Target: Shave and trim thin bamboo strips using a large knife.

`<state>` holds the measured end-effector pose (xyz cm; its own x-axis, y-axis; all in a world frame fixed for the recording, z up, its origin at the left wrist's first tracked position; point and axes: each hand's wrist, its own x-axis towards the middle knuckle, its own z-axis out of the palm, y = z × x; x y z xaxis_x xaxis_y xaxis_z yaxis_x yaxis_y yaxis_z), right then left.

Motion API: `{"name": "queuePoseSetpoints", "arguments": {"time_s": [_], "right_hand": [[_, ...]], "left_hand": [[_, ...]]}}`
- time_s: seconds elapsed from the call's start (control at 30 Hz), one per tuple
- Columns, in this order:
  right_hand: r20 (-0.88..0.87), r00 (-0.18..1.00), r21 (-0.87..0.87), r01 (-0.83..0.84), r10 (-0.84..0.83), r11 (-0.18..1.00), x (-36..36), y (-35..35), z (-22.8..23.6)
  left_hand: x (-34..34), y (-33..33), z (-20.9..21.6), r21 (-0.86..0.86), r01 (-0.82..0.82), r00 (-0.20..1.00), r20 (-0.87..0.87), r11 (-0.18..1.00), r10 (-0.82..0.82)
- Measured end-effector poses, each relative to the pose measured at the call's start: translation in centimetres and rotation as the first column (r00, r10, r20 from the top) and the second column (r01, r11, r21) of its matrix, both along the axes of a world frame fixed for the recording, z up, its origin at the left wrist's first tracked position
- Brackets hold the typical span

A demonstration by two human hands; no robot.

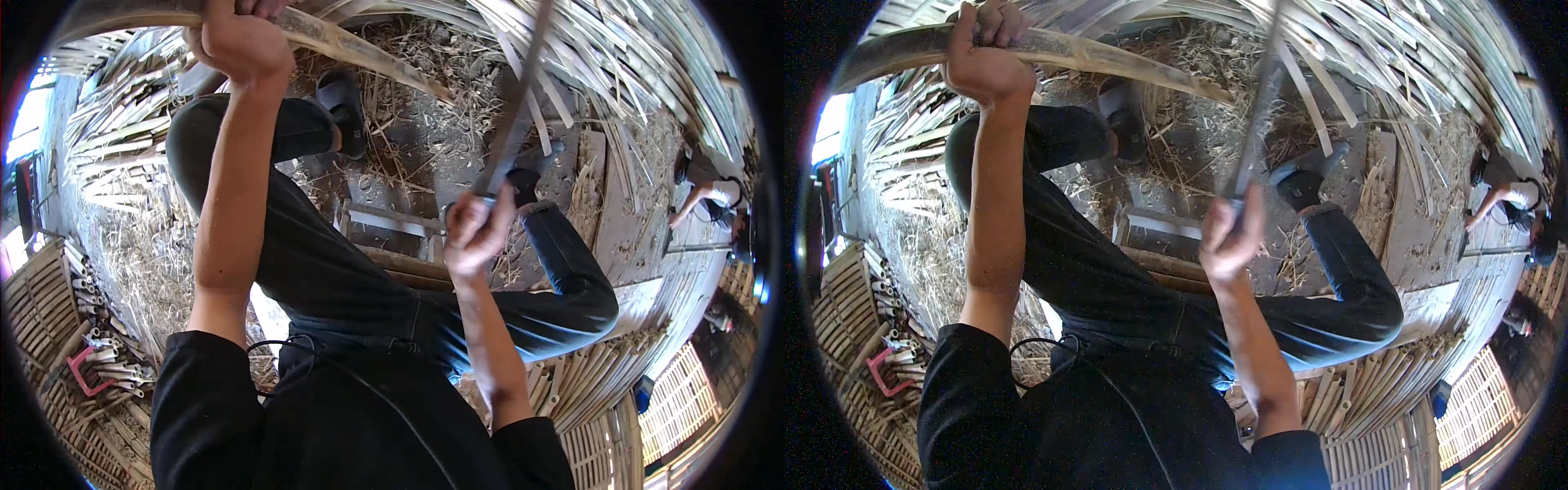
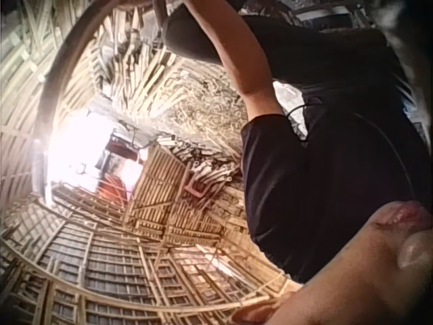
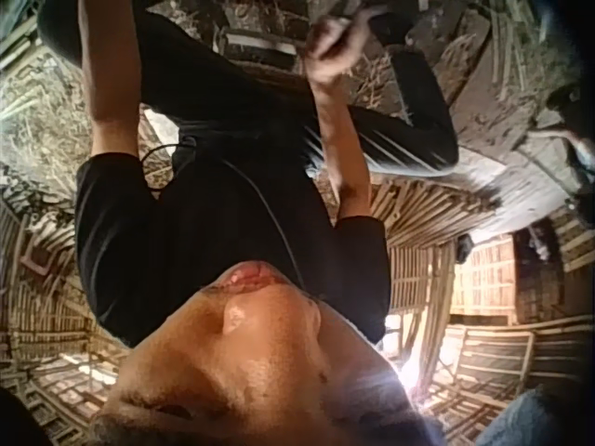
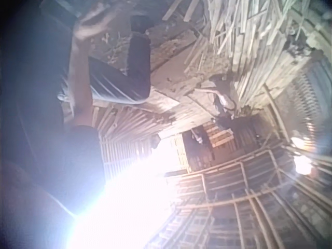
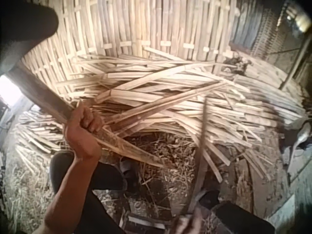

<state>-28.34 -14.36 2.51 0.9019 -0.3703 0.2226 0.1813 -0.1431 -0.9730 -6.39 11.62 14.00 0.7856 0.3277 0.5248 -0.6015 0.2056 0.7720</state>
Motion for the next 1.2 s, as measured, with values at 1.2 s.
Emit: {"name": "queuePoseSetpoints", "arguments": {"time_s": [1.2], "right_hand": [[-0.613,0.79,-0.409,-0.3,-0.016,0.862,-0.4,-1.5,-8.0]], "left_hand": [[0.1,-2.0,1.2,0.048,0.143,0.988,0.047,0.988,-0.146]]}}
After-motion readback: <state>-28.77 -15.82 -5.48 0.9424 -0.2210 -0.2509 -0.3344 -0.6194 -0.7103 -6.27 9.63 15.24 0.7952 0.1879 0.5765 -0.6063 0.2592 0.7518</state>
